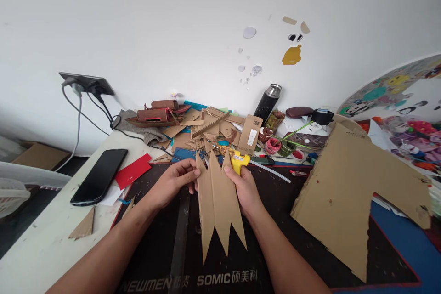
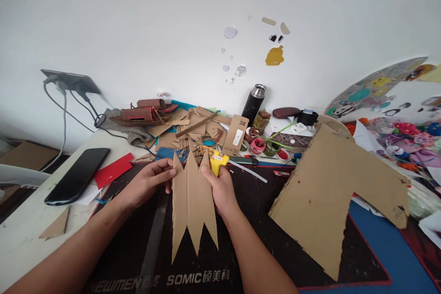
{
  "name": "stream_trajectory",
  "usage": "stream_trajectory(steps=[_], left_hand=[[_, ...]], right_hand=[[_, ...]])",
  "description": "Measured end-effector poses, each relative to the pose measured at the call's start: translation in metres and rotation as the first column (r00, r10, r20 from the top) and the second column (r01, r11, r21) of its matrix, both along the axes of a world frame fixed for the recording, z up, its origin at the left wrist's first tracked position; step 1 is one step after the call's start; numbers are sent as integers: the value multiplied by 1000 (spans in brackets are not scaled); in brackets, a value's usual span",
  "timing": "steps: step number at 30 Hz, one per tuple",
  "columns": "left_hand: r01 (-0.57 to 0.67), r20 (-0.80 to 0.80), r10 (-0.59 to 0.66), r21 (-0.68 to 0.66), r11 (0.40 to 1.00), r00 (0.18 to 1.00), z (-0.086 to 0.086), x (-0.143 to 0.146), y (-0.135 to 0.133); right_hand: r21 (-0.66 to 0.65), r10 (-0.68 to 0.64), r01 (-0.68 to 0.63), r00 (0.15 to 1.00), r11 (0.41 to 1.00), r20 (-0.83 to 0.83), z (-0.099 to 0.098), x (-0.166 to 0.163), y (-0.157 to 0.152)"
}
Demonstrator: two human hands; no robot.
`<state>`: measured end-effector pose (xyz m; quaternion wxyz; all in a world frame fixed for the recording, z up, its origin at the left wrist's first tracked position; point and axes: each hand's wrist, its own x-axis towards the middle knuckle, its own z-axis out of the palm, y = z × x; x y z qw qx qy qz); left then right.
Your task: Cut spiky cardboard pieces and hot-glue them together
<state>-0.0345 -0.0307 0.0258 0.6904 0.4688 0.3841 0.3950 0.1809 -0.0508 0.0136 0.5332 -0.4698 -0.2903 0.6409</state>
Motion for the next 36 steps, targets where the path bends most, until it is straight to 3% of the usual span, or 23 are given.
stream_trajectory(steps=[3, 8, 13, 36], left_hand=[[19, 62, -18, -8, 1000, 998, -1, -2, -1], [-47, 201, 71, -118, 992, 977, -5, 1, -1], [-69, 214, 109, -187, 980, 971, -6, 8, -3], [8, 314, 61, -214, 977, 948, -9, 14, -7]], right_hand=[[-12, 1, -2, 1000, 1000, -24, 4, 0, 0], [-39, -4, 1, 997, 999, -78, 6, -2, -1], [-33, 17, -20, 996, 999, -85, 5, -4, -2], [-54, 28, -34, 994, 998, -102, 9, -1, -2]])
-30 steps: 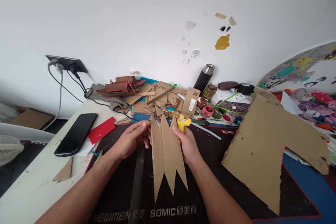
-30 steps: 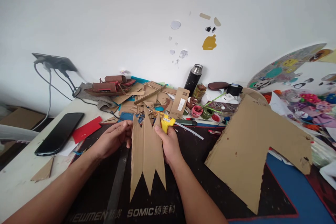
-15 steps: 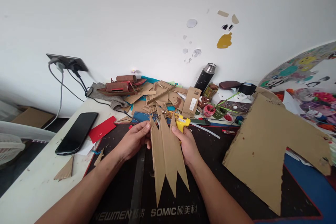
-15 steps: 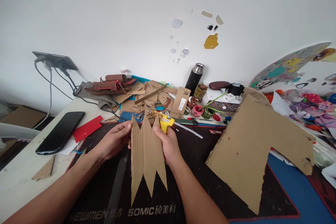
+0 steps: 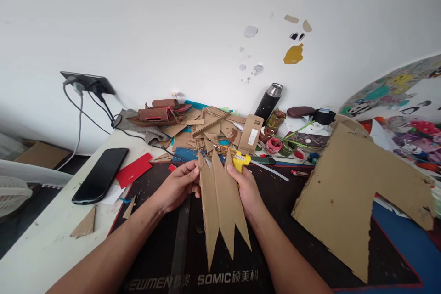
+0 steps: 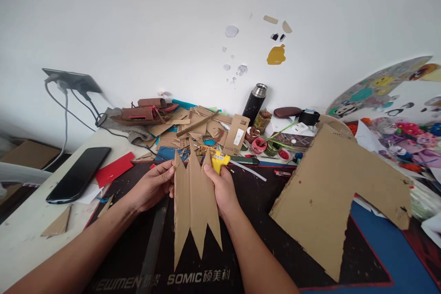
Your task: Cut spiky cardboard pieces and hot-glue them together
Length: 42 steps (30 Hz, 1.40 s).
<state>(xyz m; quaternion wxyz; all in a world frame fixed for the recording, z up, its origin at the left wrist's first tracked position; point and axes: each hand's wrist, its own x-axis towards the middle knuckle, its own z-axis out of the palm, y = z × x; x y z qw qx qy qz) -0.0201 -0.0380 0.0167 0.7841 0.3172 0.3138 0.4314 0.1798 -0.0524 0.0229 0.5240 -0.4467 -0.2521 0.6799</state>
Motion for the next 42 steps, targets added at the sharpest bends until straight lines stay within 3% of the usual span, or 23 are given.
stream_trajectory(steps=[27, 36, 42], left_hand=[[31, 9, -32, 75, 997, 999, -1, -6, 4], [122, -104, -112, 92, 988, 988, -6, 2, 0], [41, -167, -33, 44, 998, 985, -1, 0, 2]], right_hand=[[8, -25, 25, 1000, 1000, 10, -3, 4, 3], [-5, -50, 50, 998, 999, 30, -4, 5, 4], [-4, -88, 88, 996, 996, 26, -7, 4, 5]])
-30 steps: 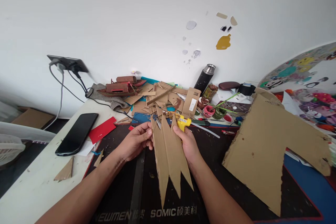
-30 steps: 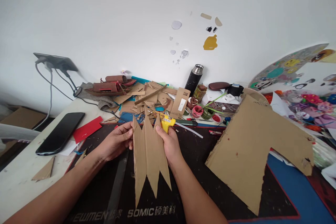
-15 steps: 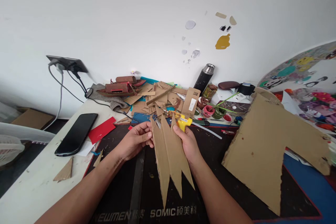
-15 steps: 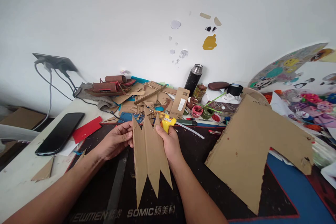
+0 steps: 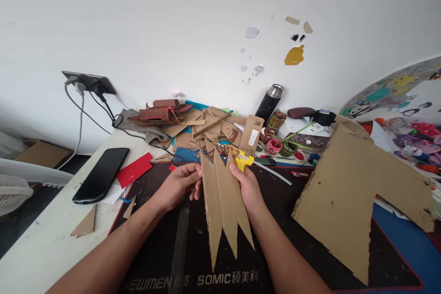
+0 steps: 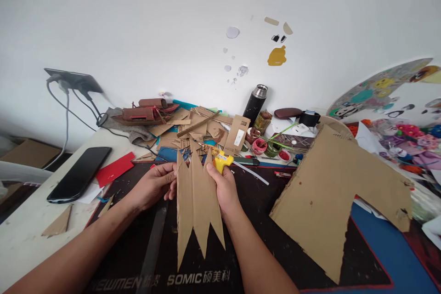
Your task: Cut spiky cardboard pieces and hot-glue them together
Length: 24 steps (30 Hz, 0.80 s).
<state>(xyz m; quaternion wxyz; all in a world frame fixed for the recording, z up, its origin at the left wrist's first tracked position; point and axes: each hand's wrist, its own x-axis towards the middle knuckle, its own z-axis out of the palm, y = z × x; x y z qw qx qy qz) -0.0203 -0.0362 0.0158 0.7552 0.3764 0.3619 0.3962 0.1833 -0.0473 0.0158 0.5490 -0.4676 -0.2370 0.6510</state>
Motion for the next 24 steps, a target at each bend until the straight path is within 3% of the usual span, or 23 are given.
stream_trajectory(steps=[5, 8, 11, 15, 20, 22, 24], left_hand=[[-39, 44, 38, 34, 999, 998, 3, -1, 0], [92, 50, -99, 117, 989, 994, 4, 1, -5], [248, -91, -235, 198, 948, 968, 9, 3, -11], [290, -190, -260, 151, 945, 947, 16, 4, -16], [115, -304, -82, 95, 989, 949, 30, -7, -12], [-9, -382, 83, 193, 981, 921, 38, -17, -9], [-129, -504, 344, 412, 902, 792, 45, -27, -6]], right_hand=[[-2, -3, 3, 1000, 1000, 8, 2, 0, 0], [0, -27, 27, 999, 1000, 24, 4, 0, -1], [32, -22, 21, 999, 999, 38, 4, 0, -3], [71, -28, 23, 997, 997, 65, 1, -3, -5], [83, -20, 16, 999, 996, 43, -4, -6, -5], [98, 20, -22, 1000, 995, 24, -4, -5, -4], [109, 36, -37, 999, 993, 10, -3, -4, -4]])
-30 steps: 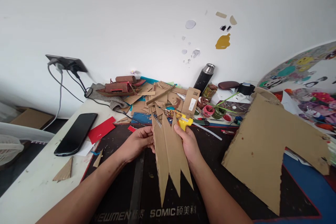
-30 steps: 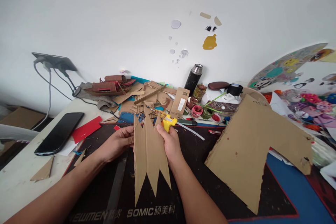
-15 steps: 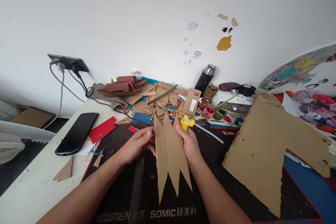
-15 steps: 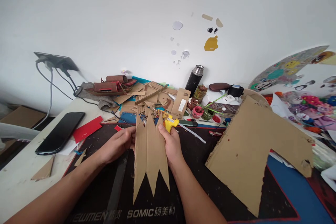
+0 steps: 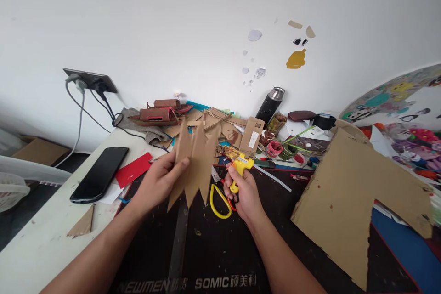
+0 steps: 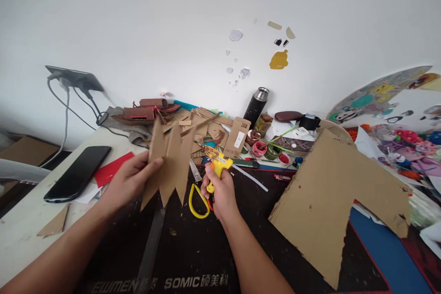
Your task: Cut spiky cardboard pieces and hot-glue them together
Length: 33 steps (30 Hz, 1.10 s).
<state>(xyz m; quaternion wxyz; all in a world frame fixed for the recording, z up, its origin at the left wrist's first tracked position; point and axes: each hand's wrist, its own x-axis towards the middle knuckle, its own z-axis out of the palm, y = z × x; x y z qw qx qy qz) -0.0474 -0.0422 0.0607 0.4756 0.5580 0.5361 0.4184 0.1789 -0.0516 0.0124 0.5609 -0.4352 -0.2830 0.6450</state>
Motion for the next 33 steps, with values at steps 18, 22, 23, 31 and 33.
stream_trajectory(steps=[18, 22, 23, 31, 33], left_hand=[[299, -730, 374, 610, 733, 572, -12, -7, 5], [310, -737, 353, 597, 740, 576, -19, -7, 8], [304, -733, 365, 605, 736, 574, -20, -8, 8], [274, -692, 481, 684, 676, 538, -18, -18, 12], [279, -702, 493, 681, 677, 514, -19, -22, 13]], right_hand=[[-2, -6, 6, 1000, 1000, 0, 1, 0, 0], [-3, -5, 5, 1000, 1000, -11, 1, 0, 0], [-3, -4, 4, 1000, 1000, -14, 1, 1, -1], [7, -18, 18, 1000, 1000, 23, 4, 1, -1], [13, -17, 17, 999, 1000, 41, 5, 0, -1]])
